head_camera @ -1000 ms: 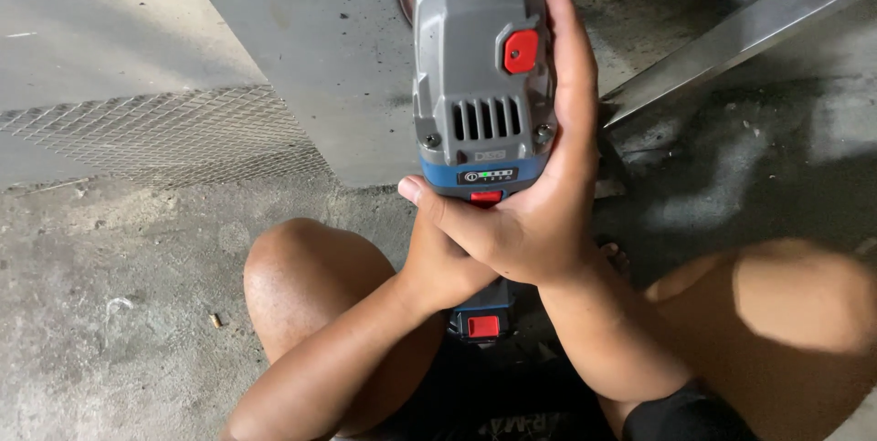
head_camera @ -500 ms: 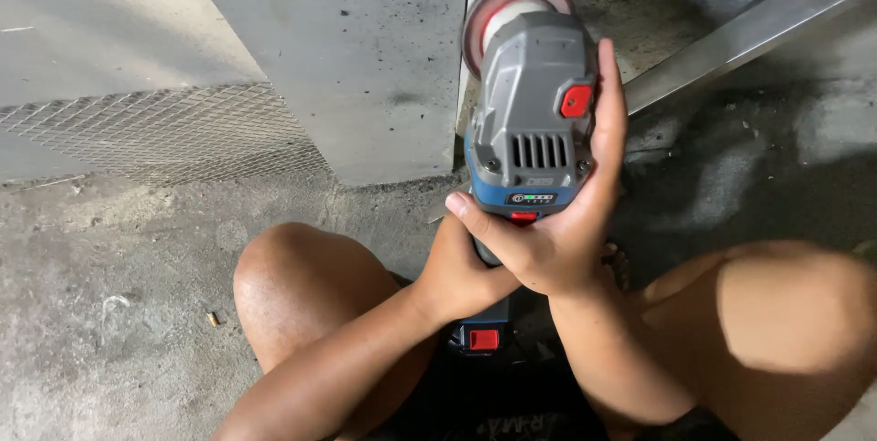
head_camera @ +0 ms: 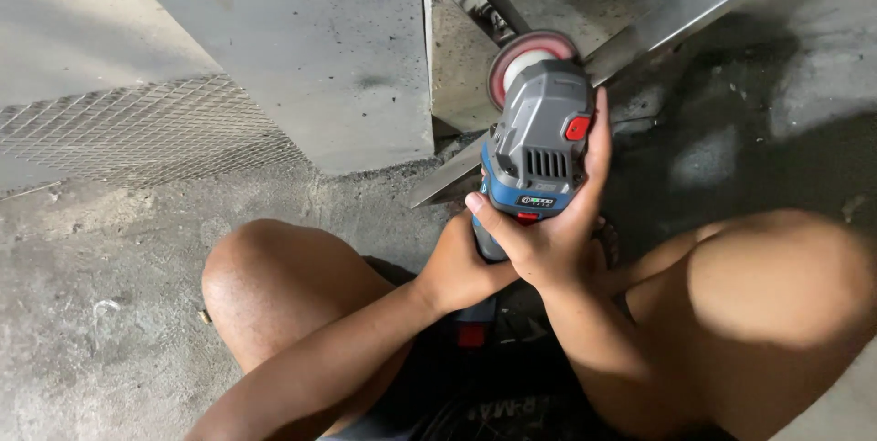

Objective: Grinding the edges of a metal frame using a handheld angle grinder

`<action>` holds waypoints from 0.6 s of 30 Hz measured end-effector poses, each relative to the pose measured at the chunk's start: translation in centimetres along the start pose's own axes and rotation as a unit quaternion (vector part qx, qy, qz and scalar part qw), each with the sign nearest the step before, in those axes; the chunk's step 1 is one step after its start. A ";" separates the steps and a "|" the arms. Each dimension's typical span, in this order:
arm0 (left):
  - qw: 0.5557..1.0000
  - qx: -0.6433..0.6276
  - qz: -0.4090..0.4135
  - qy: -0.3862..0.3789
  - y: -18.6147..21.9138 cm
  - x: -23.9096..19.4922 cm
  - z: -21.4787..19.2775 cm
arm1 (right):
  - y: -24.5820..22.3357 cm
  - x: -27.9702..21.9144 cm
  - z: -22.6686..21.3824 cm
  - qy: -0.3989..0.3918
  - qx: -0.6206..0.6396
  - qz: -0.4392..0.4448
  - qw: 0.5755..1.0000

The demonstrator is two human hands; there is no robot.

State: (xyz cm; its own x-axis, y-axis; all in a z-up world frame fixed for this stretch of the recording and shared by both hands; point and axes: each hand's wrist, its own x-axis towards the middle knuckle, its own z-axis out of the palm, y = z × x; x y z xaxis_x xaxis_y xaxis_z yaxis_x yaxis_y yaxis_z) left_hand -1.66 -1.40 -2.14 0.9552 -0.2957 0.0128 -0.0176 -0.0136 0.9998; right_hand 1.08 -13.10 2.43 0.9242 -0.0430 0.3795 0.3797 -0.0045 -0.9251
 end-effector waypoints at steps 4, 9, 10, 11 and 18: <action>0.999 0.023 -0.024 0.000 -1.1 -0.1 0.4 | 1.3 -0.9 -0.5 0.025 0.024 0.024 0.999; 0.998 0.024 -0.060 -0.023 -1.0 0.1 0.5 | 2.5 -1.4 -0.9 0.035 0.037 0.012 0.999; 0.998 0.025 -0.061 -0.023 -1.1 0.1 0.6 | 2.6 -1.5 -1.0 0.036 0.038 0.013 0.999; 0.997 0.027 -0.067 -0.022 -1.2 0.1 0.6 | 2.7 -1.7 -1.0 0.038 0.024 0.009 0.999; 0.997 0.026 -0.077 -0.017 -2.4 -0.3 0.7 | 2.0 -1.6 -0.8 0.037 -0.061 -0.019 0.997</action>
State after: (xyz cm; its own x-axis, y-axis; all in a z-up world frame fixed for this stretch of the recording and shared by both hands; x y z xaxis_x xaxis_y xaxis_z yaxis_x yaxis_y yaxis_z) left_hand -2.12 -1.90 -4.54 0.9371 -0.3188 -0.1423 0.1127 -0.1096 0.9876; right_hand 0.33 -13.88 -0.03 0.9020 -0.1144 0.4162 0.4019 -0.1292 -0.9065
